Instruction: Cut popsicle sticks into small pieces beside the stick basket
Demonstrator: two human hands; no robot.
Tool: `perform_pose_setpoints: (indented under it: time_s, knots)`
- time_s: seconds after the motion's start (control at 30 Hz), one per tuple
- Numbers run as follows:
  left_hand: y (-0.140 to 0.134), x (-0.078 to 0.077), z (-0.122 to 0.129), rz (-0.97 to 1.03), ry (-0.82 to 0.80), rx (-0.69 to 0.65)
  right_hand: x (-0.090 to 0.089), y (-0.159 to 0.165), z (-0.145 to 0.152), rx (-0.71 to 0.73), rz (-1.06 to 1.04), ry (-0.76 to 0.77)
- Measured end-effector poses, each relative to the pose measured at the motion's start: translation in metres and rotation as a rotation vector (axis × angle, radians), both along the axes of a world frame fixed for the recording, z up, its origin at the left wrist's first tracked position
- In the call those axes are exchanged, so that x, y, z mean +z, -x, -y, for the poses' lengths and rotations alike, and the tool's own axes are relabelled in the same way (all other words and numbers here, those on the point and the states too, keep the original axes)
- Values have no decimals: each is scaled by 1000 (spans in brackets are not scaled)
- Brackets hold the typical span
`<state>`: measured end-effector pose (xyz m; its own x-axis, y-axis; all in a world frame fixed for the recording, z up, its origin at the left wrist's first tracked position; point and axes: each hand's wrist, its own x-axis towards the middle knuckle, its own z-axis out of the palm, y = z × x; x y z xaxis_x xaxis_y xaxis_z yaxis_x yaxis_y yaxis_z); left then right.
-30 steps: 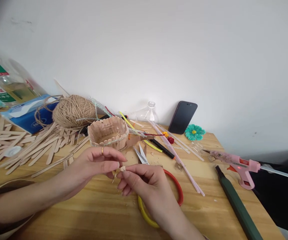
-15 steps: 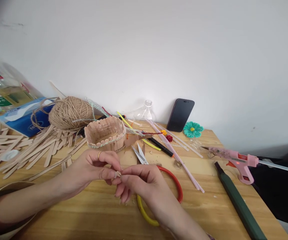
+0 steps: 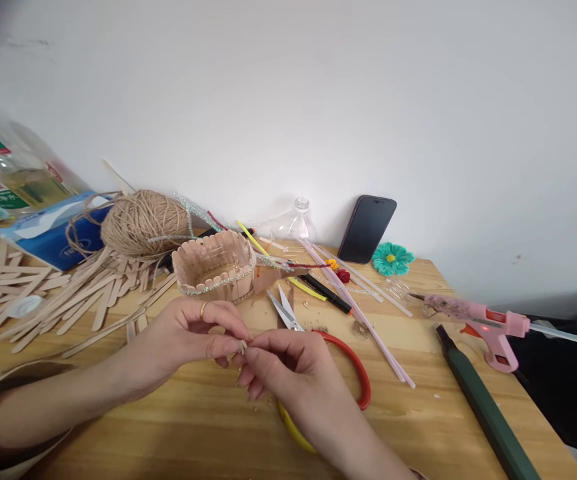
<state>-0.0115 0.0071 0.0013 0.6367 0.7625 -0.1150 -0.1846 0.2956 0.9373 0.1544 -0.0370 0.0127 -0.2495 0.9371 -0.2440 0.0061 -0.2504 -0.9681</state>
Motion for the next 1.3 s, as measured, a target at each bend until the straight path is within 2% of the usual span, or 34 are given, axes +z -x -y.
perform_pose_setpoints:
  time_s: [0.27,0.57,0.97,1.3]
  knots:
    - [0,4,3,-249,-179,128,-3,0,1,-35,136,-86]
    - [0,5,5,-323,-172,181,-10,0,5,-110,360,-306]
    - [0,6,3,-344,-232,154,-14,-1,5,-94,335,-294]
    - [3,4,3,-339,-208,120,-7,-2,3,-87,283,-279]
